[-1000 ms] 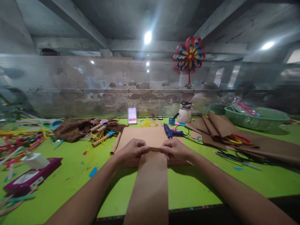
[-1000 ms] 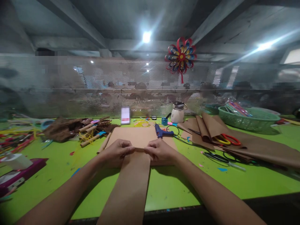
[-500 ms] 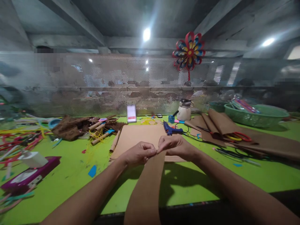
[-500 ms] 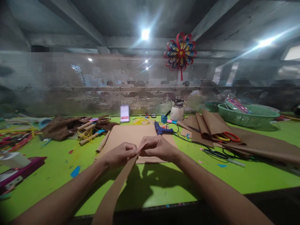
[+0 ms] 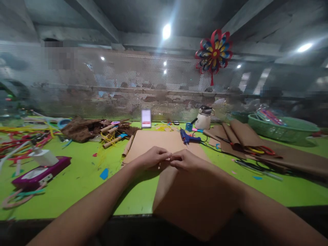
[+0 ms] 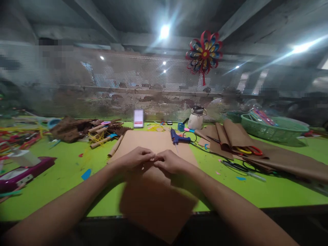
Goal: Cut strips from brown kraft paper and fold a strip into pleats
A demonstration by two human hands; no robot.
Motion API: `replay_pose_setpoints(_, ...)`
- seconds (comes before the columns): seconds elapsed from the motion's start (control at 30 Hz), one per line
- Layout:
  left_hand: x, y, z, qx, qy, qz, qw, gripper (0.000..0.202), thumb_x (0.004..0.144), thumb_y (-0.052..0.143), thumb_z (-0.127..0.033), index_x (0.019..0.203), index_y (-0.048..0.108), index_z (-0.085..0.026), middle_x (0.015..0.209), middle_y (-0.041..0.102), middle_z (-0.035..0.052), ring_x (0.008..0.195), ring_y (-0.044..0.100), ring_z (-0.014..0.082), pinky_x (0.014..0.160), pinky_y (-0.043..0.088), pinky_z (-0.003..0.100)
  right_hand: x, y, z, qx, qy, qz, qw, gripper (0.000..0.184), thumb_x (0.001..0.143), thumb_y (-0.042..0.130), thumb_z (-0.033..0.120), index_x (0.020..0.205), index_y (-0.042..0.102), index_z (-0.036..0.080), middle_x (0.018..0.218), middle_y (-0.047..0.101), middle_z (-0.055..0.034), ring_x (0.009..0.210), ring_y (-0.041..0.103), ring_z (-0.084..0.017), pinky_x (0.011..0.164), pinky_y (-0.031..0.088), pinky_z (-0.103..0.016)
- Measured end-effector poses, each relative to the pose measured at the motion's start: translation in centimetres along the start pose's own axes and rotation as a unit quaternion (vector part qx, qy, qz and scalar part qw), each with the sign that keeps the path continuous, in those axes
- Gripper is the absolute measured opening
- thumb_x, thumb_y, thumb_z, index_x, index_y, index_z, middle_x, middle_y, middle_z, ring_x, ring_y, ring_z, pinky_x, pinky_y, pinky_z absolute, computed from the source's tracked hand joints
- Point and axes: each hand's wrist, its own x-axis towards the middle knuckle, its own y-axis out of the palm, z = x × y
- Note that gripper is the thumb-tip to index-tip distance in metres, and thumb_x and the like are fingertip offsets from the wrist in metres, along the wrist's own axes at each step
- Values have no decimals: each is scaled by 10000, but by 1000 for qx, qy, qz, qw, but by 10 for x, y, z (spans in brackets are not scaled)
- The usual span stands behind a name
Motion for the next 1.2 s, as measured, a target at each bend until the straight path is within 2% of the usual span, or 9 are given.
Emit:
replay_pose_setpoints(0.1,-2,1,-1,132,33,-14,991,411,774,538,-496,746,629,-96,573,521,9,494,404,86,459,281,213,1,1,2,-59,5,-59,997,141,766,564,250,749,639,132,652,591,0,585,477,-99,547,357,-212)
replay_pose_setpoints(0.2,-3,-2,0,193,46,-47,979,386,778,531,-458,775,654,-93,612,562,27,516,421,93,472,294,214,2,0,1,-98,3,-78,992,152,778,574,274,783,640,137,690,626,-20,610,520,-115,564,384,-221)
replay_pose_setpoints(0.4,0,-10,8,289,102,-89,948,269,774,530,-330,697,682,-121,692,588,47,614,490,127,538,337,226,9,2,-11,-164,-74,-106,978,75,768,613,183,725,653,136,736,587,-48,707,519,-134,646,404,-248)
replay_pose_setpoints(0.7,4,-17,16,321,70,-105,939,169,727,563,-243,777,684,-136,753,619,55,672,519,152,602,360,247,14,9,-26,-170,-96,-119,973,62,765,615,122,758,673,144,715,583,-41,697,521,-133,642,408,-244)
replay_pose_setpoints(0.97,5,-18,18,314,51,-86,944,137,714,542,-230,738,634,-132,692,600,31,609,483,130,538,323,228,10,4,-27,-213,-107,-87,967,74,784,593,133,736,649,130,729,586,-52,695,513,-135,633,395,-240)
replay_pose_setpoints(1.07,3,-18,16,329,55,-81,939,129,706,532,-207,725,636,-134,695,602,35,603,484,128,536,321,227,8,1,-31,-228,-115,-78,964,89,787,566,108,735,633,133,727,578,-46,690,505,-132,623,381,-233)
replay_pose_setpoints(1.2,3,-19,12,371,92,-70,922,149,699,507,-159,687,653,-137,686,603,46,601,479,128,547,312,239,5,-2,-35,-246,-130,-57,959,130,787,532,75,713,619,138,735,558,-44,704,499,-128,617,364,-222)
